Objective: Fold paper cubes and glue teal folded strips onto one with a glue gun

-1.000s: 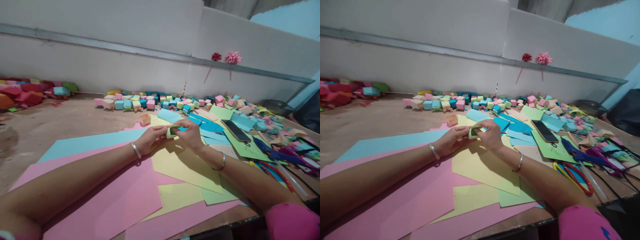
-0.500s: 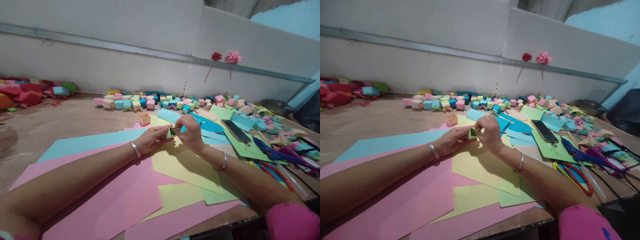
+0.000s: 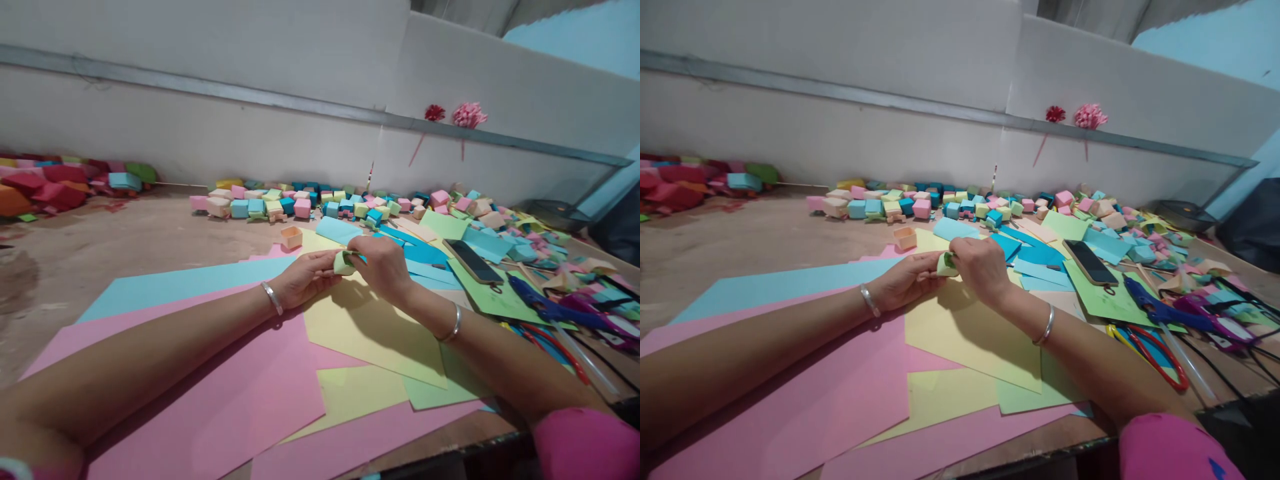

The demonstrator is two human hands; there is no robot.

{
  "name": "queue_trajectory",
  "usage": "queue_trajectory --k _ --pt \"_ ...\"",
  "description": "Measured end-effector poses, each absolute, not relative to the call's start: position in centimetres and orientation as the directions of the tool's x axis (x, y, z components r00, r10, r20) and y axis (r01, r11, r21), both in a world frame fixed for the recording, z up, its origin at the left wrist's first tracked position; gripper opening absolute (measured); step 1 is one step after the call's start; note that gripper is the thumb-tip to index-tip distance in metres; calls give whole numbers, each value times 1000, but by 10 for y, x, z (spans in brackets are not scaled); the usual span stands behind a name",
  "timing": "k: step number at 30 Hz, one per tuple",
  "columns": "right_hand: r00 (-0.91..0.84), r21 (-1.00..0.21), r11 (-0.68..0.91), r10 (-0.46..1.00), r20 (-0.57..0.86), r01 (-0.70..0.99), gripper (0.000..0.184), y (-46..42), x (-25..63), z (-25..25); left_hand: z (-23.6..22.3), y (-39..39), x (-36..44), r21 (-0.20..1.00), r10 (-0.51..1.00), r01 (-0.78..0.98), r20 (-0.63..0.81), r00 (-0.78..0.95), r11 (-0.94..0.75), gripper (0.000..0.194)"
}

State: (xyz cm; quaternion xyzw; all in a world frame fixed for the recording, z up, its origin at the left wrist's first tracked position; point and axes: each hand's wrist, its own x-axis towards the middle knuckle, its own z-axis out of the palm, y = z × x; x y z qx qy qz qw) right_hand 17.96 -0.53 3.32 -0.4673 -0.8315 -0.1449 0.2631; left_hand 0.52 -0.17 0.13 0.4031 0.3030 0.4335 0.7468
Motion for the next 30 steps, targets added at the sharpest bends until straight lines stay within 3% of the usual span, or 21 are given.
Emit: queue_trajectory --k 6,12,18,24,30 --pt "-443 111 446 768 463 888 19 -5 183 39 -1 -2 3 878 894 -355 -156 419 319 21" --pt "-519 70 552 723 456 831 20 -1 187 40 1 -4 3 883 874 -333 -151 462 329 32" --pt "-501 6 581 696 515 814 17 3 187 39 2 -5 4 885 870 -326 -154 469 332 31" --pt "-516 35 592 670 533 805 22 3 185 36 -1 -5 6 884 865 -351 -107 490 308 21" --pt "-361 -40 509 661 658 860 15 0 184 34 -2 -5 5 880 863 -366 -90 496 302 35"
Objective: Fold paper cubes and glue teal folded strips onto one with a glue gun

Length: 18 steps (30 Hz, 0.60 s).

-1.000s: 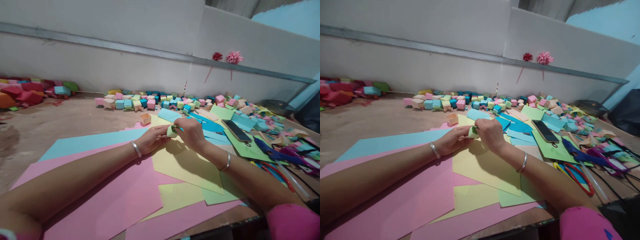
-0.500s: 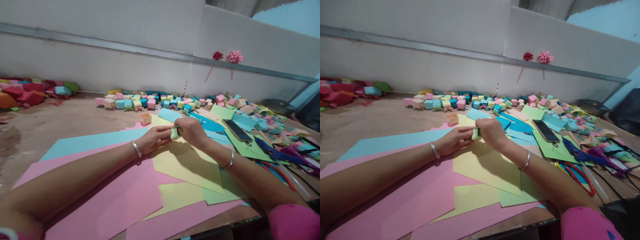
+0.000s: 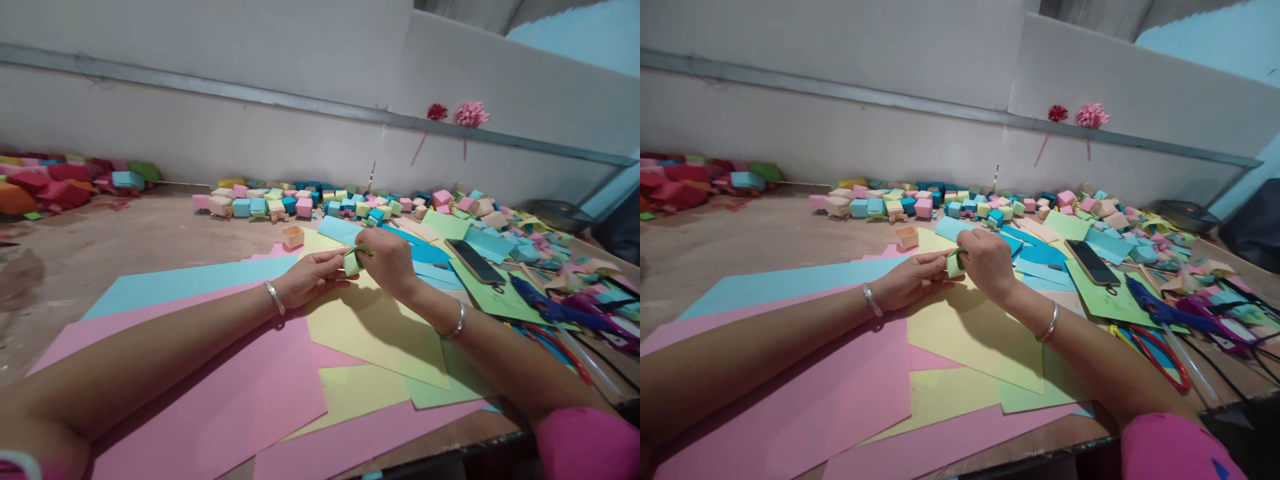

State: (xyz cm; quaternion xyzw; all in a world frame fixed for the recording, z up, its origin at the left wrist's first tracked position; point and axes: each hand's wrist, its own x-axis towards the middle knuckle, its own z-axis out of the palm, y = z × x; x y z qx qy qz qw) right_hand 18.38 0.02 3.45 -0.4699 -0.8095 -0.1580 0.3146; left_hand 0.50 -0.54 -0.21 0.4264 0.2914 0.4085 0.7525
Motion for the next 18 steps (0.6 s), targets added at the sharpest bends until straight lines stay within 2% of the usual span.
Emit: queue_trajectory --k 6,18 --pt "-361 -94 558 648 671 825 14 -4 184 39 -3 -5 5 880 862 -375 -71 502 291 33" --pt "-504 -261 684 697 509 682 17 5 189 50 -1 -5 5 882 869 -360 -104 485 306 30"
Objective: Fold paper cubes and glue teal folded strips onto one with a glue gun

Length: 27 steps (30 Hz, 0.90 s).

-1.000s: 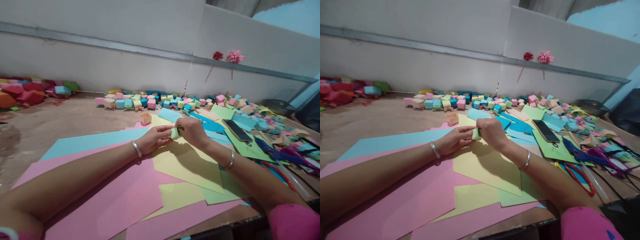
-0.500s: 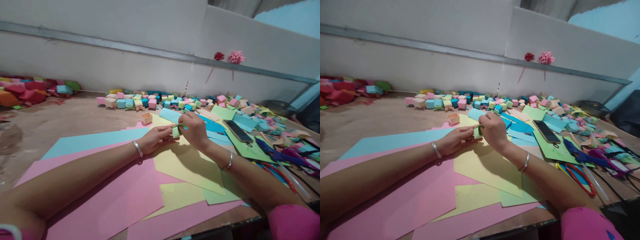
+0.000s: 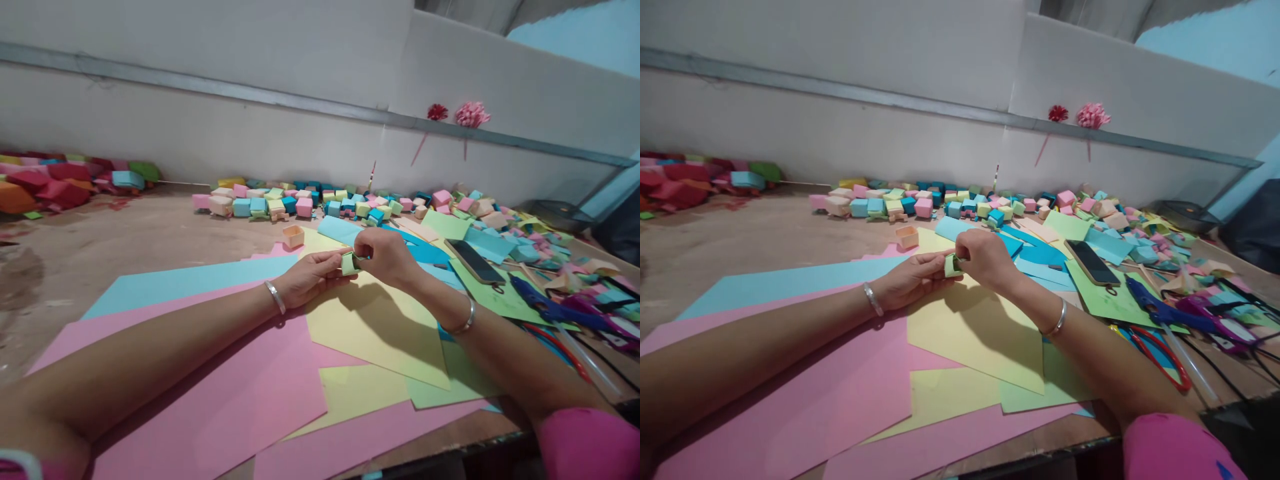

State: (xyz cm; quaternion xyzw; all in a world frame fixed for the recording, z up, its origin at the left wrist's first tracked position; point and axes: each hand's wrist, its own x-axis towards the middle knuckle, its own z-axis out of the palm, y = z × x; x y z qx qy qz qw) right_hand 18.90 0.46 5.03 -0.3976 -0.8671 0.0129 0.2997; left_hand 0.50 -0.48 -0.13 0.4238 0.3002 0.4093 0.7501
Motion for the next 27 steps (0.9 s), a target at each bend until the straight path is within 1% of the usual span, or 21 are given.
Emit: queue_trajectory --k 5,6,8,10,11,12,14,18,21,23,27 --pt "-577 -305 712 695 428 632 11 3 195 62 -2 -3 6 874 880 -380 -103 464 302 25" --pt "-592 -313 720 690 416 619 12 3 197 64 -2 -3 7 873 884 -386 -102 456 300 24" --pt "-599 -351 716 698 393 603 22 4 200 66 -3 -2 7 868 891 -399 -99 444 295 21" --pt "-577 -421 679 733 360 601 31 5 202 67 -3 -1 7 864 892 -413 -87 443 289 20" --pt "-560 -457 657 752 347 600 33 5 202 67 -3 -1 7 862 892 -418 -80 444 286 20" --pt "-548 -484 642 764 340 595 33 6 202 67 -4 0 7 862 892 -422 -73 446 282 20" --pt "-538 -502 638 767 349 583 25 6 201 64 -4 0 6 864 891 -422 -65 449 276 21" --pt "-513 -455 649 761 397 610 10 5 197 60 -3 -1 6 875 895 -406 -64 442 264 23" --pt "-474 -425 618 784 401 662 12 5 195 59 1 -3 6 883 903 -389 -85 420 264 26" --pt "-484 -446 601 799 358 663 13 5 195 59 3 -5 7 889 907 -372 -100 410 266 28" --pt "-527 -527 548 824 207 650 6 6 198 60 3 -8 8 907 907 -342 -92 411 247 32"
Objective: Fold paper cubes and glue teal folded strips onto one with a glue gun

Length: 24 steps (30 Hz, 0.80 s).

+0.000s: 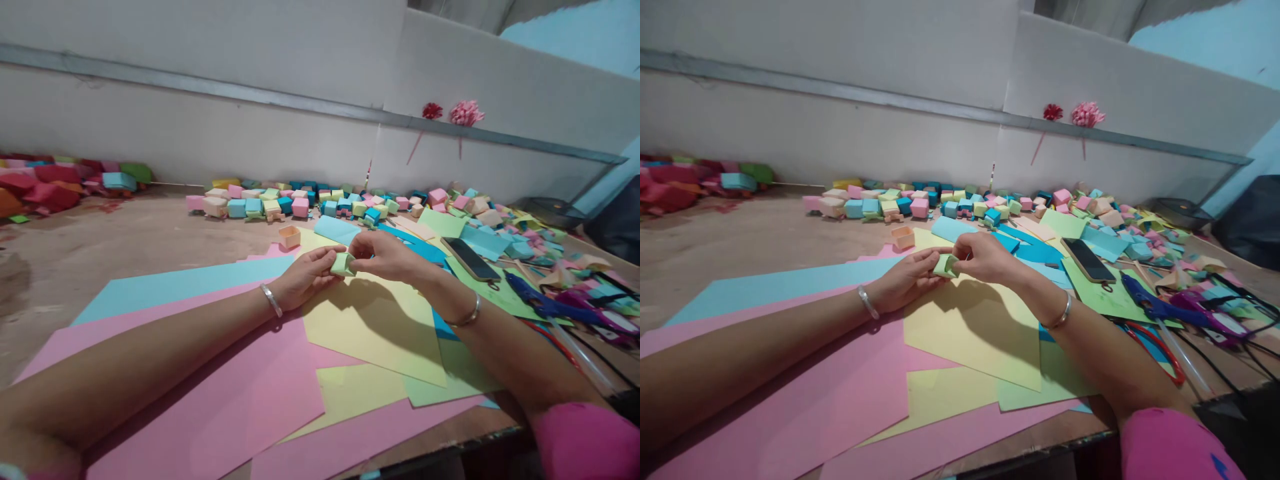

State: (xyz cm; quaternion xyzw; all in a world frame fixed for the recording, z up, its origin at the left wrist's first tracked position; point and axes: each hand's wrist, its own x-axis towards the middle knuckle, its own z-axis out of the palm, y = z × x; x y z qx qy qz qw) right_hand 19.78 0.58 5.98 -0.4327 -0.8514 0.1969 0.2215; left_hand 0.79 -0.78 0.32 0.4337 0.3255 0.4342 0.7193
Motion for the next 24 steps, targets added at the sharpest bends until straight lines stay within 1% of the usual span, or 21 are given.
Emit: queue_trajectory --k 2,4,7,10,13,15,19,21,24 --pt "-531 -542 527 831 167 655 5 6 199 60 2 -10 9 922 907 -319 -71 415 218 33" --pt "-538 -533 530 828 158 660 5 6 200 60 2 -12 9 948 910 -273 -36 413 161 35" --pt "-544 -476 565 815 197 674 8 5 200 62 4 -17 9 985 914 -167 34 403 37 43" --pt "-548 -402 602 797 252 690 13 3 200 63 9 -21 9 995 900 -41 104 423 -96 49" --pt "-557 -398 599 798 229 695 17 0 197 63 12 -25 10 980 881 49 151 449 -193 49" --pt "-551 -408 575 813 189 709 18 -2 195 64 13 -25 10 974 881 82 153 448 -210 48" --pt "-526 -397 533 839 139 747 20 -3 191 61 9 -25 11 974 914 109 144 379 -198 61" --pt "-512 -369 527 847 147 766 22 -2 189 57 7 -27 11 964 925 137 169 340 -227 58" --pt "-477 -311 507 862 173 804 23 1 186 49 6 -29 12 915 925 271 207 320 -298 46"
